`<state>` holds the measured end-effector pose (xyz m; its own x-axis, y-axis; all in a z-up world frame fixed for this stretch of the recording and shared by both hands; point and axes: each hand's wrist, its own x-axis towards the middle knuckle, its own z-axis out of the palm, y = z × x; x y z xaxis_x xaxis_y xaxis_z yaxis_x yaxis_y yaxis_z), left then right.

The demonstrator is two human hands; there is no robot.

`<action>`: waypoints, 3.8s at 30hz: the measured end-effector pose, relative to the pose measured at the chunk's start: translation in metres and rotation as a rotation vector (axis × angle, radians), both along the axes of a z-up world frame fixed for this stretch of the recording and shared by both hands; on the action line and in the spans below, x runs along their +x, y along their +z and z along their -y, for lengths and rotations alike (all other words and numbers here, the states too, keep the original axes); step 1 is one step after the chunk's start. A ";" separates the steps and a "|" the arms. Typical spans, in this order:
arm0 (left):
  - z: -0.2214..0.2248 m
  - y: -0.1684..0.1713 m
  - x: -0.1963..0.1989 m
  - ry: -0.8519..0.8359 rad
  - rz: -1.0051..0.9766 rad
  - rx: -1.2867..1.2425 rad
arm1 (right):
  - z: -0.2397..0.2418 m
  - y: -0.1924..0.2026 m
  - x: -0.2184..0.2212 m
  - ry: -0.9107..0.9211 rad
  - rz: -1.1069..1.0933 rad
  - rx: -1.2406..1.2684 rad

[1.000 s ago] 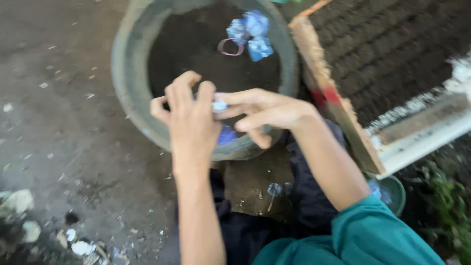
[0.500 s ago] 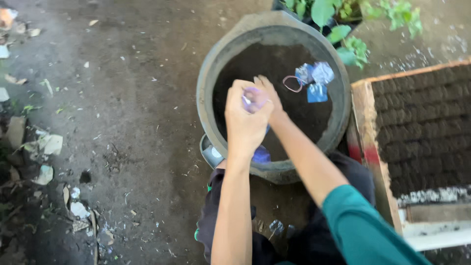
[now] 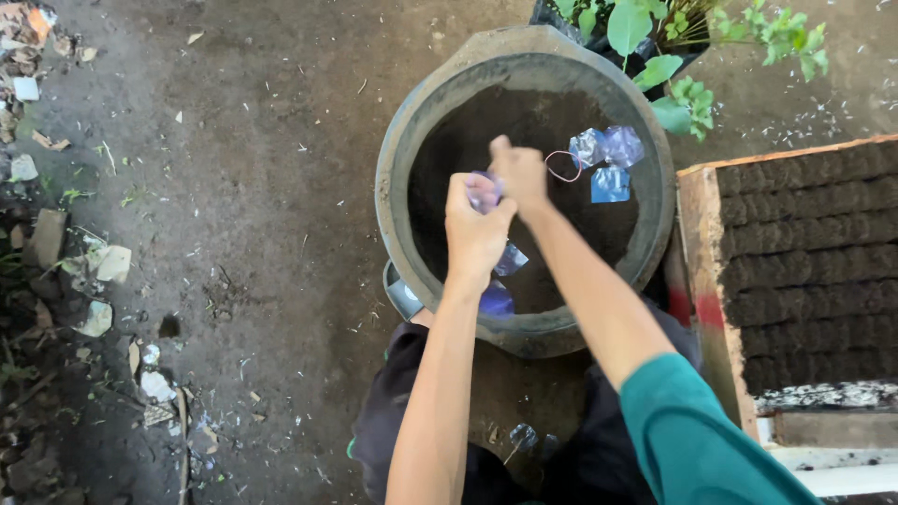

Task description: The person fills small plastic packets with soil from a bucket and places them into a wooden seedling tray.

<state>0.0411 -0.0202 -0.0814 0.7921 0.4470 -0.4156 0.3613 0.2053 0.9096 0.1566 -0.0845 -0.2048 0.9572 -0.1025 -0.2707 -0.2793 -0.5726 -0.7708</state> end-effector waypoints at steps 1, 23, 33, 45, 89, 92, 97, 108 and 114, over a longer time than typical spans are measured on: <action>0.005 0.001 -0.002 0.003 0.000 -0.002 | 0.006 0.030 -0.001 0.003 0.000 -0.002; 0.080 0.018 -0.041 -0.352 0.150 0.019 | 0.081 0.206 -0.078 -0.131 -0.281 1.121; 0.074 0.025 -0.050 -0.455 0.268 0.017 | 0.083 0.204 -0.092 0.035 -0.320 1.141; 0.075 0.016 -0.056 -0.429 0.287 0.055 | 0.078 0.203 -0.104 0.046 -0.121 1.010; 0.093 -0.007 -0.057 0.286 0.251 -0.902 | 0.064 0.192 -0.121 0.079 -0.126 0.861; 0.095 -0.011 -0.057 0.315 0.276 -0.900 | 0.061 0.190 -0.123 0.071 -0.105 0.865; 0.093 -0.006 -0.058 0.314 0.273 -0.882 | 0.063 0.185 -0.125 0.112 -0.061 0.823; 0.089 -0.002 -0.058 0.338 0.209 -0.915 | 0.062 0.184 -0.124 0.274 -0.120 0.883; 0.091 -0.003 -0.055 0.428 0.231 -0.845 | 0.065 0.179 -0.126 0.235 -0.086 0.880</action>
